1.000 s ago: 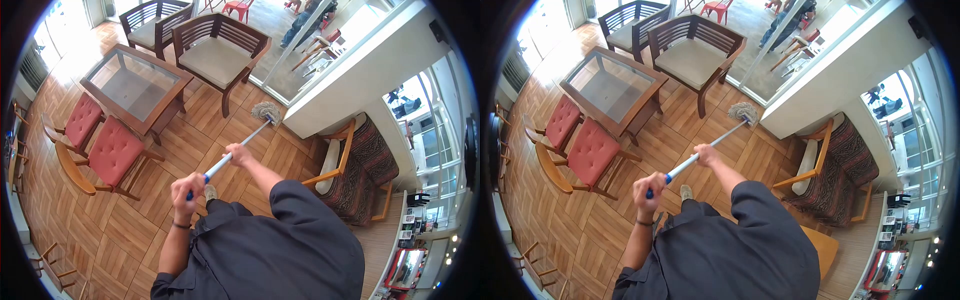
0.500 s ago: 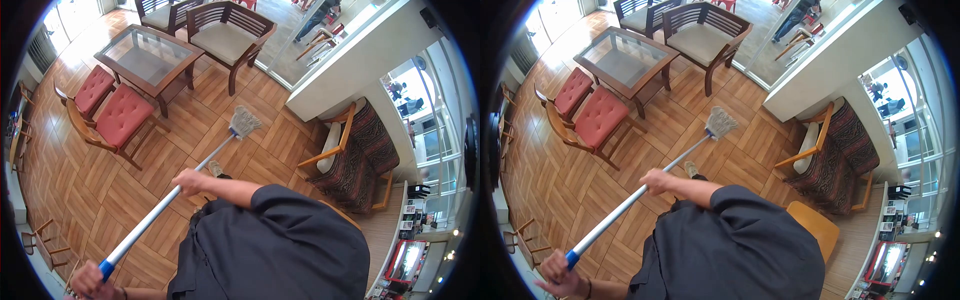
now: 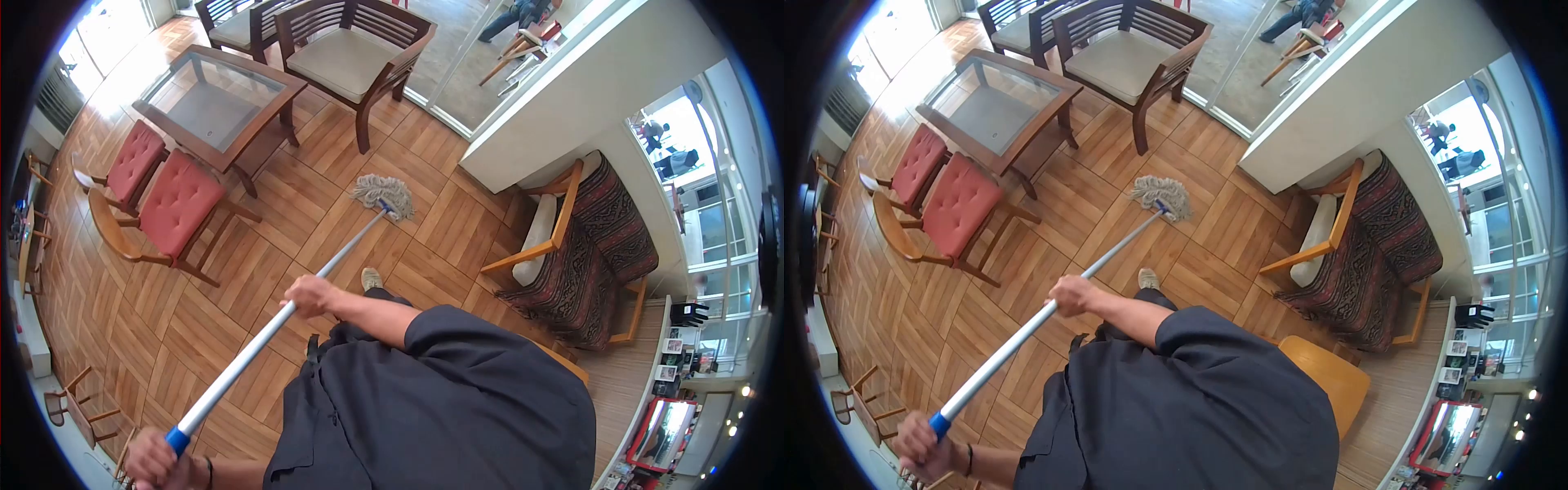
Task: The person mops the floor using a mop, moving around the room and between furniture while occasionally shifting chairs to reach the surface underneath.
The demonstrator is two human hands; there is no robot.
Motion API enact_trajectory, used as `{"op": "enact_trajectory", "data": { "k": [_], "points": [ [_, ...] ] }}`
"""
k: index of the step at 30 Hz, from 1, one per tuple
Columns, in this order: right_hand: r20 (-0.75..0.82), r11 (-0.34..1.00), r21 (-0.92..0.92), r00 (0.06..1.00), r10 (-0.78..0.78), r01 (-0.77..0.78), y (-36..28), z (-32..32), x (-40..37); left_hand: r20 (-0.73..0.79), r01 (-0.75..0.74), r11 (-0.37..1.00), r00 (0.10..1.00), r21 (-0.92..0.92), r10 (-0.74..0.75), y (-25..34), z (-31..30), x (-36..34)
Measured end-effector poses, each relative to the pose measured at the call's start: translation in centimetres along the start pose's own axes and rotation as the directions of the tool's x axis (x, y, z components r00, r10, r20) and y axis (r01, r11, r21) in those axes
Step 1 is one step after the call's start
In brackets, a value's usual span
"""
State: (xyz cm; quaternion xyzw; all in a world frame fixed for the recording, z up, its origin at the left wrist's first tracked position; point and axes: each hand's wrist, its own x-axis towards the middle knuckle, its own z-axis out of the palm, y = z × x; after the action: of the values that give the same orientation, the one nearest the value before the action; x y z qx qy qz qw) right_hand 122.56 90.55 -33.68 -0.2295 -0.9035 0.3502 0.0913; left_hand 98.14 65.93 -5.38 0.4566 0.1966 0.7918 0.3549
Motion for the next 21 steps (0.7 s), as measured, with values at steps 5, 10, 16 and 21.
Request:
{"op": "enact_trajectory", "data": {
  "k": [5, 10, 16, 21],
  "points": [
    [0.063, 0.948, -0.179, 0.959, 0.276, -0.261, 14.6, -10.2, -2.8, -0.029, -0.055, 0.997, 0.998, 0.056, 0.057, -17.3, 5.9, 6.8],
    [-0.034, 0.809, -0.319, 0.859, 0.511, -0.494, 27.5, -20.9, -8.4, 0.017, 0.138, 0.989, 0.990, 0.042, -0.139, -31.2, 13.7, 10.6],
    [-0.305, 0.589, -0.352, 0.684, 0.662, -0.727, 33.5, -23.3, -14.5, 0.147, 0.302, 0.918, 0.927, 0.257, -0.346, -37.9, 19.6, 8.8],
    [-0.458, 0.608, -0.124, 0.588, 0.666, -0.784, 30.4, -16.4, -15.6, 0.199, 0.307, 0.917, 0.912, 0.253, -0.360, -33.0, 18.3, 4.8]
  ]
}}
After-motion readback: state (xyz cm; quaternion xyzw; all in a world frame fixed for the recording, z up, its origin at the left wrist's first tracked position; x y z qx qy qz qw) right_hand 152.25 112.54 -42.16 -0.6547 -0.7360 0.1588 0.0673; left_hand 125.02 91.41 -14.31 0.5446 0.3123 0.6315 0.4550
